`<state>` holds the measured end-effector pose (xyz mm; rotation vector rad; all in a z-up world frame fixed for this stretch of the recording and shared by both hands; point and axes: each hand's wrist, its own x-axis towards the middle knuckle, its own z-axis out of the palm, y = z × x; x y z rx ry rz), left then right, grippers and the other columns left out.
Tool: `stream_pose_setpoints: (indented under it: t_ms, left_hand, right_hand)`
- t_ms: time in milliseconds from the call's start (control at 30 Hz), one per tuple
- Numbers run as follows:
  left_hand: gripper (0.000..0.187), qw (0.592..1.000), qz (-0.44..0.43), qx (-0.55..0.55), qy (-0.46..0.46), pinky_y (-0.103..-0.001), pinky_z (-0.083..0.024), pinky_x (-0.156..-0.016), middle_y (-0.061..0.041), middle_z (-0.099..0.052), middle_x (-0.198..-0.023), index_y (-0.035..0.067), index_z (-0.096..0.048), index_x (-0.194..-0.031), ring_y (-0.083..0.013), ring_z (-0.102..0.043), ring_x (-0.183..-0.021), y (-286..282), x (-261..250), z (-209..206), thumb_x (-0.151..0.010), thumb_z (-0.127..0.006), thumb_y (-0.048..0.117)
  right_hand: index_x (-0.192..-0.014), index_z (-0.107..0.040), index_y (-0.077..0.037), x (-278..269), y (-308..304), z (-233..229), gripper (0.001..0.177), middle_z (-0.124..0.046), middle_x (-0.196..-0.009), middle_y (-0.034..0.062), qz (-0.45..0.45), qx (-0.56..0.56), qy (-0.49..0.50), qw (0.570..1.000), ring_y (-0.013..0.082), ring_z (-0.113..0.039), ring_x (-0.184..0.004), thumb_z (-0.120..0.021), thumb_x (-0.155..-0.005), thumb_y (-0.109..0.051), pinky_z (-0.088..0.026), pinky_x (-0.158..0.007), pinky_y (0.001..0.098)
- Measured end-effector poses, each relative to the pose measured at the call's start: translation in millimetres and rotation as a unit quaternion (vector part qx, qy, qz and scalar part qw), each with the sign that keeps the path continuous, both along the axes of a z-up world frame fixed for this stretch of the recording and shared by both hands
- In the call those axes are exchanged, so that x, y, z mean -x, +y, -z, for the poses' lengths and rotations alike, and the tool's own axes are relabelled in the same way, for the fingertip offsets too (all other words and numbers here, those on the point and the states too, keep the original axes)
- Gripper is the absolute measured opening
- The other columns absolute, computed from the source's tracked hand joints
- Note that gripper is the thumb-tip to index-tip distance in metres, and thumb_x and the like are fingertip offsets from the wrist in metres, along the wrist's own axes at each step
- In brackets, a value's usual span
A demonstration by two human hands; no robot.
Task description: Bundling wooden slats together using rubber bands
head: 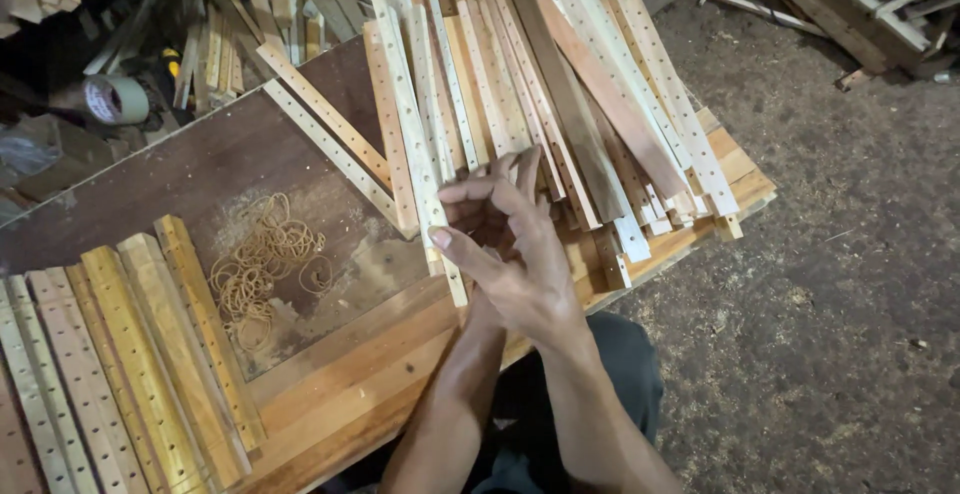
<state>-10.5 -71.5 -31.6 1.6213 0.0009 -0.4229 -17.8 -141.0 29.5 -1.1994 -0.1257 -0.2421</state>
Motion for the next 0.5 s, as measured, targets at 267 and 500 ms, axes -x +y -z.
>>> stream_pose_setpoints:
  t_ms: [267,500]
  left_hand:
    - [0.082,0.999,0.005,-0.024,0.020,-0.053,-0.031,-0.112,-0.015,-0.028,-0.156,0.023,-0.017,-0.152,-0.0321,-0.031,-0.142,-9,4,-14,-0.084,-0.024,0.068]
    - [0.087,0.999,0.013,-0.041,0.033,-0.056,-0.030,-0.115,-0.016,-0.026,-0.161,0.025,-0.014,-0.155,-0.0343,-0.029,-0.148,-9,7,-20,-0.083,-0.020,0.072]
  right_hand:
    - [-0.115,-0.069,0.005,1,-3,-3,0.032,-0.067,-0.090,0.0116,-0.012,0.013,-0.012,1.000,0.0192,-0.070,-0.083,-0.078,-0.084,-0.003,-0.060,-0.071,0.0313]
    - [-0.113,-0.068,0.009,-3,-7,9,0.032,-0.067,-0.088,0.0176,0.005,0.014,-0.034,0.999,0.0236,-0.069,-0.081,-0.078,-0.083,0.003,-0.061,-0.072,0.0361]
